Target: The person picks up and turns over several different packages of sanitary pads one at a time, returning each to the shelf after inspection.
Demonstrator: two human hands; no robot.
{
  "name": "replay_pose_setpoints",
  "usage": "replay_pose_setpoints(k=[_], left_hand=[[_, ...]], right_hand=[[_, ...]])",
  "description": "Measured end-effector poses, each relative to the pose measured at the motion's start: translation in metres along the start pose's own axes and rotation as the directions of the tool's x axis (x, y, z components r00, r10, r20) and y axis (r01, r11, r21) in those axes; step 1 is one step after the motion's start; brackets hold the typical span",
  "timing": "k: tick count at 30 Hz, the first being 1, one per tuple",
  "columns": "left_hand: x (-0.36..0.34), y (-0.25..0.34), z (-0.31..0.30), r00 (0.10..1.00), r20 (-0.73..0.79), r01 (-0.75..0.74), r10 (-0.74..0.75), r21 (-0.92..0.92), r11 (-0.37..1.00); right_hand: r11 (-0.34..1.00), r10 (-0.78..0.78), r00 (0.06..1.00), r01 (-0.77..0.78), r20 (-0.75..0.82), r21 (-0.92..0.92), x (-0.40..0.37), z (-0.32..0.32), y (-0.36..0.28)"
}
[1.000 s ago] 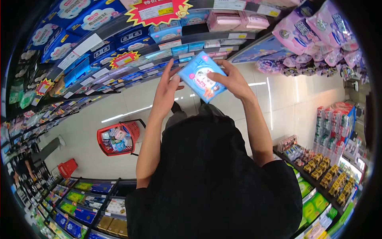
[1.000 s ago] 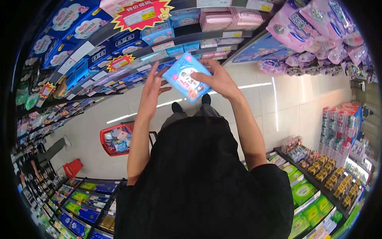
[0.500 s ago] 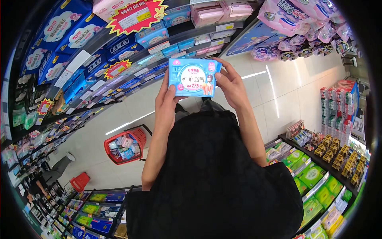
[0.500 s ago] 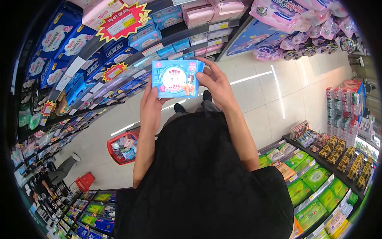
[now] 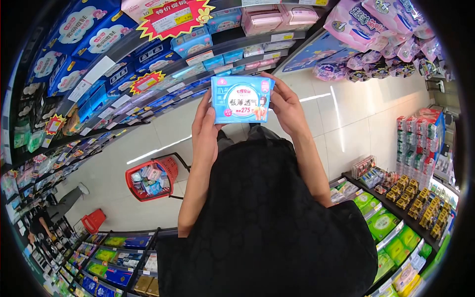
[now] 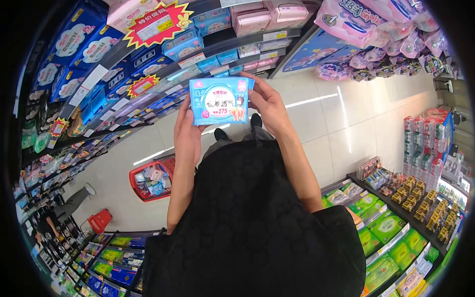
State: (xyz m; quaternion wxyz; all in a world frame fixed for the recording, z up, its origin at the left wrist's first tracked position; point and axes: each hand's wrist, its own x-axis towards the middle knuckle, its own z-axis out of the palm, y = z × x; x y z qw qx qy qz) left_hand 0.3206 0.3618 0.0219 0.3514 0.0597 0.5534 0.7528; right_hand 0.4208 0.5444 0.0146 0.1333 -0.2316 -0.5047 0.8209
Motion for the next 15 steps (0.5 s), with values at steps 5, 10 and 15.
replay_pose_setpoints(k=[5, 10, 15], left_hand=[[0.001, -0.005, -0.001, 1.0, -0.008, 0.002, -0.002, -0.015, 1.0], [0.006, -0.013, -0.002, 0.996, 0.034, 0.087, -0.086, -0.052, 0.995], [0.018, -0.021, -0.012, 0.863, 0.186, 0.48, -0.469, -0.018, 0.877]], right_hand=[[1.0, -0.024, 1.0, 0.024, -0.008, 0.004, 0.0, 0.001, -0.003], [0.998, 0.019, 0.997, -0.024, -0.078, -0.058, 0.0, -0.011, -0.004], [0.952, 0.082, 0.989, -0.115, -0.127, -0.282, 0.002, -0.017, -0.012]])
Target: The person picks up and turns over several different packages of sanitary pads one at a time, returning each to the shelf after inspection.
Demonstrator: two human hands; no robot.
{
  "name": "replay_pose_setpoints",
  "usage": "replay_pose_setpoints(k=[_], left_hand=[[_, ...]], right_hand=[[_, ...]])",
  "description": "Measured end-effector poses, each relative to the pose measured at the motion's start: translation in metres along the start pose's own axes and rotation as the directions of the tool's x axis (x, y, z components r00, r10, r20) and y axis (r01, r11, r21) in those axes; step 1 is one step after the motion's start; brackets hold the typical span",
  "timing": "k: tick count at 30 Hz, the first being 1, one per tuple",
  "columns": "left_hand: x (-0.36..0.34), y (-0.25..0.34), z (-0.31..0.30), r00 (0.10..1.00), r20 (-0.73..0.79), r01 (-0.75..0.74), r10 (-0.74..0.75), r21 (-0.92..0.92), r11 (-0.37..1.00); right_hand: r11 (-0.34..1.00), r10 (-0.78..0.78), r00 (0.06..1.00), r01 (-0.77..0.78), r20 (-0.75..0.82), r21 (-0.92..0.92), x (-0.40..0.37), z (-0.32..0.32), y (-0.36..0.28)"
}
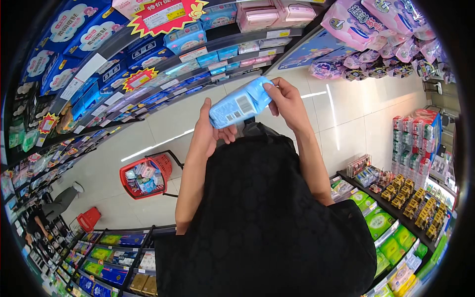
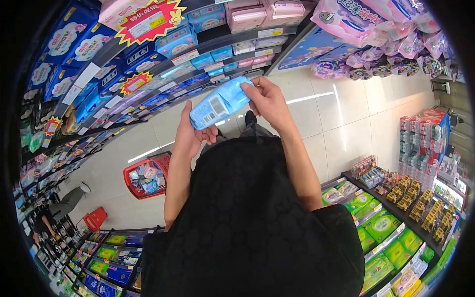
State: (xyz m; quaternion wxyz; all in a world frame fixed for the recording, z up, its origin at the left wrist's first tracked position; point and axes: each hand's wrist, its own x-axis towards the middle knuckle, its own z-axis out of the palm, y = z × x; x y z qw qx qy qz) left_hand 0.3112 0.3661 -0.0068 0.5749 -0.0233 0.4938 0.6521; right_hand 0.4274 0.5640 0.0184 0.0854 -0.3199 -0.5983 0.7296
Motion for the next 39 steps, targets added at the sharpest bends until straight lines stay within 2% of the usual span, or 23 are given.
replay_pose_setpoints(k=[2, 6, 14, 21, 26, 29, 32, 36, 38, 39], left_hand=[[0.004, -0.002, 0.002, 0.994, -0.031, 0.104, -0.105, -0.025, 0.994], [0.006, -0.004, 0.005, 0.984, 0.058, 0.165, -0.168, 0.055, 0.985], [0.003, -0.007, 0.005, 0.932, 0.24, 0.264, -0.273, 0.066, 0.962], [0.003, -0.009, 0.0, 0.944, 0.253, 0.197, -0.213, 0.089, 0.976], [-0.013, 0.006, 0.009, 0.962, 0.192, 0.181, -0.196, 0.092, 0.979], [-0.02, 0.01, 0.023, 0.992, 0.083, 0.094, -0.096, 0.03, 0.995], [-0.014, 0.0, 0.016, 0.995, 0.075, -0.061, 0.063, -0.027, 0.998], [-0.017, 0.004, 0.023, 0.942, -0.082, -0.309, 0.326, 0.172, 0.935], [-0.014, 0.0, 0.021, 0.874, -0.107, -0.428, 0.475, 0.295, 0.854], [-0.013, -0.003, 0.019, 0.86, -0.112, -0.444, 0.498, 0.317, 0.838]], right_hand=[[0.997, -0.036, 0.999, 0.034, -0.02, -0.066, -0.006, 0.004, -0.005], [0.981, -0.106, 0.991, 0.09, -0.086, -0.174, -0.008, 0.008, -0.011], [0.991, 0.094, 0.986, -0.079, -0.137, 0.112, -0.007, 0.005, -0.012], [0.976, 0.124, 0.988, -0.104, -0.096, 0.189, -0.006, 0.008, -0.009], [0.991, 0.019, 0.998, -0.012, -0.053, 0.131, 0.006, 0.004, 0.015], [0.993, -0.004, 0.999, 0.01, -0.055, 0.118, 0.007, 0.004, 0.018], [0.991, 0.044, 0.999, -0.04, -0.031, 0.124, 0.007, 0.002, 0.028], [0.948, 0.205, 0.979, -0.2, 0.007, 0.248, -0.007, 0.015, 0.01], [0.979, 0.107, 0.994, -0.112, 0.035, 0.171, -0.009, 0.02, 0.016], [0.989, 0.061, 0.997, -0.067, 0.051, 0.134, -0.01, 0.022, 0.02]])
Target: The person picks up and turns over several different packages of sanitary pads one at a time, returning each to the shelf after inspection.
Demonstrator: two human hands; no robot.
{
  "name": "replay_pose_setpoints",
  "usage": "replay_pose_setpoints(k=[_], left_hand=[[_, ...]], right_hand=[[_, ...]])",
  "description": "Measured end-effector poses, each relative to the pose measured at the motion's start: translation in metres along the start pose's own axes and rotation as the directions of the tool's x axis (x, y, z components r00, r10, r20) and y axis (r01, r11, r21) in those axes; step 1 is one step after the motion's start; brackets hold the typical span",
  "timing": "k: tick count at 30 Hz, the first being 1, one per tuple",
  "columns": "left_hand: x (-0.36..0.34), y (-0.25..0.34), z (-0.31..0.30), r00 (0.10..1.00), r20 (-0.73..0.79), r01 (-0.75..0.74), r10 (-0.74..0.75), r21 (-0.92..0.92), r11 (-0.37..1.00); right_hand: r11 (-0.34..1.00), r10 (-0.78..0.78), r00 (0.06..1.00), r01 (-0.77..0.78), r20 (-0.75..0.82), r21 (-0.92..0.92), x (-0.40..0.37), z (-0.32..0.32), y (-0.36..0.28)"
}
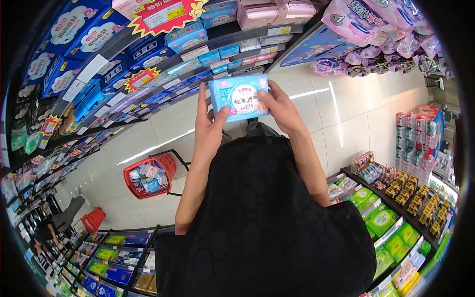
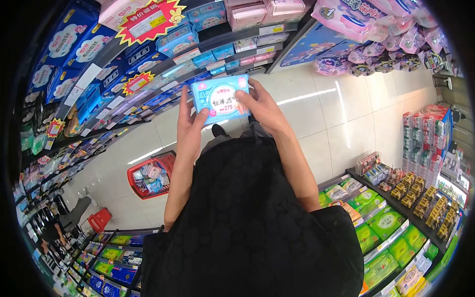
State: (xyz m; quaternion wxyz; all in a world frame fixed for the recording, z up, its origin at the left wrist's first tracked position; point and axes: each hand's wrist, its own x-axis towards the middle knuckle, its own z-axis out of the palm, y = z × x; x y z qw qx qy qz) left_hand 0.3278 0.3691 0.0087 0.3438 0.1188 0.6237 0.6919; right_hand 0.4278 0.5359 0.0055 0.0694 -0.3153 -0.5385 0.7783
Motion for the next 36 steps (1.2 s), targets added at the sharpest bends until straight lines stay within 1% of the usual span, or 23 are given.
replay_pose_setpoints(k=[1, 2, 4, 5, 7, 8, 9, 10, 12, 15, 18, 19, 21, 22, 24, 25, 27, 28, 29, 30, 31, 34, 36], left_hand=[[0.0, -0.005, -0.001, 1.0, -0.011, -0.022, 0.022, 0.021, 1.0], [0.001, -0.006, -0.001, 0.999, -0.02, -0.046, 0.047, 0.042, 0.998], [-0.001, -0.002, 0.002, 0.991, 0.056, -0.125, 0.123, 0.044, 0.991], [-0.004, 0.001, 0.004, 0.983, 0.094, -0.161, 0.157, 0.042, 0.986], [-0.013, 0.015, 0.013, 0.973, 0.138, -0.213, 0.187, 0.209, 0.954], [-0.013, 0.018, 0.018, 0.965, 0.163, -0.246, 0.206, 0.282, 0.927], [-0.011, 0.016, 0.02, 0.964, 0.149, -0.262, 0.222, 0.358, 0.896], [-0.01, 0.015, 0.02, 0.948, 0.146, -0.319, 0.283, 0.428, 0.846], [-0.007, 0.016, 0.014, 0.903, 0.152, -0.411, 0.401, 0.576, 0.707], [0.001, 0.022, 0.008, 0.828, 0.188, -0.497, 0.529, 0.682, 0.537], [0.004, 0.023, 0.007, 0.921, 0.161, -0.378, 0.354, 0.581, 0.721], [0.002, 0.027, 0.008, 0.926, 0.155, -0.367, 0.344, 0.586, 0.722], [-0.004, 0.04, 0.015, 0.932, 0.152, -0.352, 0.329, 0.594, 0.723], [-0.005, 0.041, 0.015, 0.925, 0.151, -0.367, 0.35, 0.598, 0.712], [-0.007, 0.043, 0.013, 0.909, 0.144, -0.392, 0.39, 0.614, 0.685], [-0.003, 0.038, 0.008, 0.924, 0.126, -0.366, 0.36, 0.561, 0.743], [0.011, 0.023, -0.003, 0.952, 0.093, -0.302, 0.291, 0.436, 0.848], [0.016, 0.022, -0.006, 0.992, 0.031, -0.129, 0.126, 0.289, 0.948], [0.019, 0.023, -0.01, 0.998, -0.004, 0.055, -0.055, 0.128, 0.99], [0.02, 0.024, -0.013, 0.972, -0.01, 0.236, -0.237, -0.038, 0.971], [0.021, 0.02, -0.013, 0.969, -0.02, 0.245, -0.245, -0.01, 0.97], [0.02, 0.019, -0.016, 0.963, -0.022, 0.267, -0.268, -0.04, 0.963], [0.021, 0.02, -0.017, 0.962, -0.028, 0.274, -0.273, 0.052, 0.96]], right_hand=[[0.998, -0.04, 0.999, 0.042, 0.035, -0.047, 0.002, 0.001, 0.001], [0.997, -0.022, 0.999, 0.02, 0.028, 0.07, 0.004, 0.002, 0.003], [0.953, 0.011, 1.0, -0.016, 0.019, 0.301, 0.009, 0.006, 0.01], [0.919, 0.049, 0.997, -0.071, 0.067, 0.387, 0.01, 0.009, 0.012], [0.827, 0.11, 0.979, -0.186, 0.171, 0.531, 0.012, 0.015, 0.016], [0.851, 0.135, 0.985, -0.17, 0.108, 0.496, 0.009, 0.019, 0.023], [0.829, 0.139, 0.982, -0.187, 0.129, 0.527, 0.01, 0.025, 0.025], [0.801, 0.146, 0.977, -0.209, 0.156, 0.561, 0.009, 0.028, 0.027], [0.811, 0.097, 0.969, -0.21, 0.229, 0.546, 0.01, 0.025, 0.03], [0.816, 0.073, 0.941, -0.247, 0.332, 0.522, 0.011, 0.022, 0.031], [0.794, 0.068, 0.889, -0.323, 0.453, 0.515, 0.008, 0.022, 0.03], [0.783, 0.063, 0.866, -0.351, 0.496, 0.514, 0.006, 0.023, 0.028], [0.815, 0.157, 0.925, -0.319, 0.347, 0.483, -0.001, 0.033, 0.018], [0.827, 0.201, 0.942, -0.309, 0.267, 0.469, -0.004, 0.037, 0.015], [0.848, 0.259, 0.927, -0.352, 0.271, 0.395, -0.006, 0.038, 0.014], [0.858, 0.287, 0.919, -0.372, 0.272, 0.353, -0.006, 0.036, 0.013], [0.856, 0.252, 0.882, -0.395, 0.398, 0.333, -0.008, 0.025, 0.01], [0.855, 0.236, 0.855, -0.408, 0.461, 0.32, -0.007, 0.021, 0.008], [0.847, 0.276, 0.851, -0.435, 0.446, 0.305, -0.008, 0.021, 0.005], [0.852, 0.281, 0.855, -0.431, 0.435, 0.298, -0.009, 0.022, 0.006], [0.858, 0.281, 0.86, -0.424, 0.425, 0.29, -0.009, 0.022, 0.007], [0.866, 0.293, 0.869, -0.418, 0.398, 0.275, -0.008, 0.026, 0.007], [0.859, 0.304, 0.865, -0.43, 0.4, 0.278, -0.007, 0.026, 0.009]])
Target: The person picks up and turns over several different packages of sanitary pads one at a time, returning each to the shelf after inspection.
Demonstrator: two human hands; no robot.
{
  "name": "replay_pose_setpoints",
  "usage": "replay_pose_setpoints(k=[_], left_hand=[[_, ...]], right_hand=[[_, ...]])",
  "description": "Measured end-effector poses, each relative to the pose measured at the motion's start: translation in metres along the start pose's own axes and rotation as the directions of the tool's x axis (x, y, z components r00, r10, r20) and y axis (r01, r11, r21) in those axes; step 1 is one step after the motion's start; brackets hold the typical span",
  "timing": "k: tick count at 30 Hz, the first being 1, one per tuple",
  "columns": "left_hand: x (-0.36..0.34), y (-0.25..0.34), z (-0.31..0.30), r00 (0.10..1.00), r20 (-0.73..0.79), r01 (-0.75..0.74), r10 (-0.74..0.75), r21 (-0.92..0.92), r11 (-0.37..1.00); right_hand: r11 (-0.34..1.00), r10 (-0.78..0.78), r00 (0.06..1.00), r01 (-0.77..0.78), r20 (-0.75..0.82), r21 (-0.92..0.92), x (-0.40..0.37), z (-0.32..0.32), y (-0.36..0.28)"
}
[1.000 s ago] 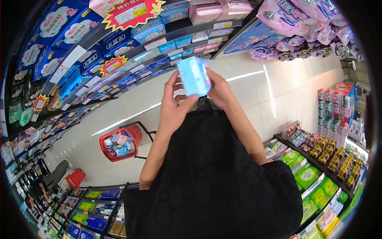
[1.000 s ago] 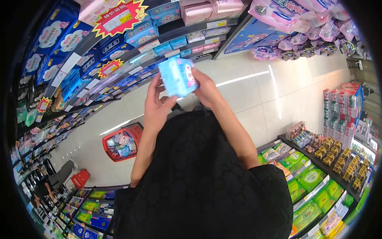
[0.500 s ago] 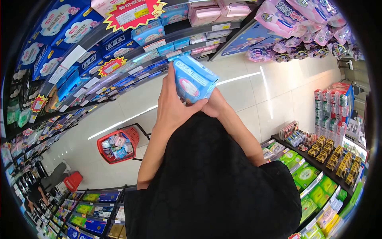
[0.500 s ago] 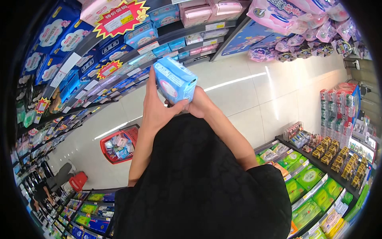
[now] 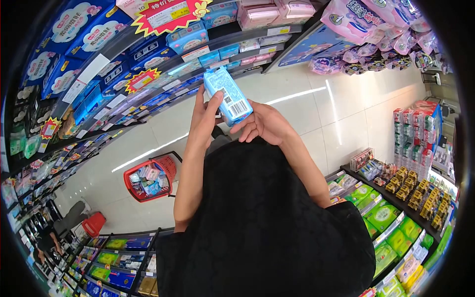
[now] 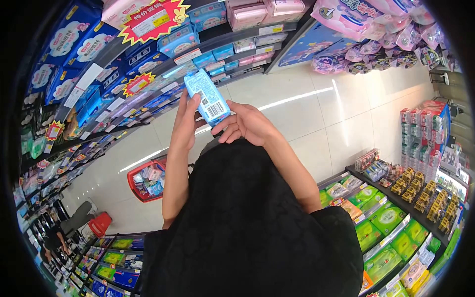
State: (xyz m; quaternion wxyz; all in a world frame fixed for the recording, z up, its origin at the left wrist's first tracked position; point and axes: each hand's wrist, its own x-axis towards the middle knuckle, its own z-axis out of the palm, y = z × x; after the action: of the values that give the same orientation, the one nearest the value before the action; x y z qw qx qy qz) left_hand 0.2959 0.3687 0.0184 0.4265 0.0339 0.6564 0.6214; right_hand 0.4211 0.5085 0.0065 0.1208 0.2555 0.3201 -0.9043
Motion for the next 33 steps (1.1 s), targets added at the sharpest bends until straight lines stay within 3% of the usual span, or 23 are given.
replay_pose_setpoints(k=[7, 15, 24, 27, 30, 33], left_hand=[[0.009, -0.004, -0.008, 0.996, -0.057, -0.058, 0.072, 0.213, 0.975], [0.004, 0.002, -0.042, 0.989, -0.047, -0.126, 0.137, 0.19, 0.974], [-0.008, -0.003, -0.081, 0.983, 0.055, -0.183, 0.176, 0.166, 0.969], [-0.01, -0.006, -0.087, 0.98, 0.076, -0.195, 0.185, 0.162, 0.967], [-0.012, -0.008, -0.092, 0.975, 0.104, -0.212, 0.197, 0.162, 0.964], [-0.016, -0.001, -0.094, 0.973, 0.148, -0.201, 0.177, 0.17, 0.965]], right_hand=[[1.0, 0.023, 1.0, -0.023, -0.012, -0.007, 0.008, -0.001, 0.009], [0.992, 0.038, 0.998, -0.044, 0.057, 0.115, 0.02, -0.001, 0.012], [0.994, 0.003, 0.998, 0.004, -0.064, 0.106, 0.031, 0.018, 0.043], [0.987, 0.028, 0.999, -0.023, -0.028, 0.162, 0.033, 0.017, 0.052], [0.991, -0.003, 0.999, 0.007, -0.034, 0.132, 0.033, 0.027, 0.052], [0.989, -0.142, 0.989, 0.139, -0.051, -0.058, 0.026, 0.044, 0.054]])
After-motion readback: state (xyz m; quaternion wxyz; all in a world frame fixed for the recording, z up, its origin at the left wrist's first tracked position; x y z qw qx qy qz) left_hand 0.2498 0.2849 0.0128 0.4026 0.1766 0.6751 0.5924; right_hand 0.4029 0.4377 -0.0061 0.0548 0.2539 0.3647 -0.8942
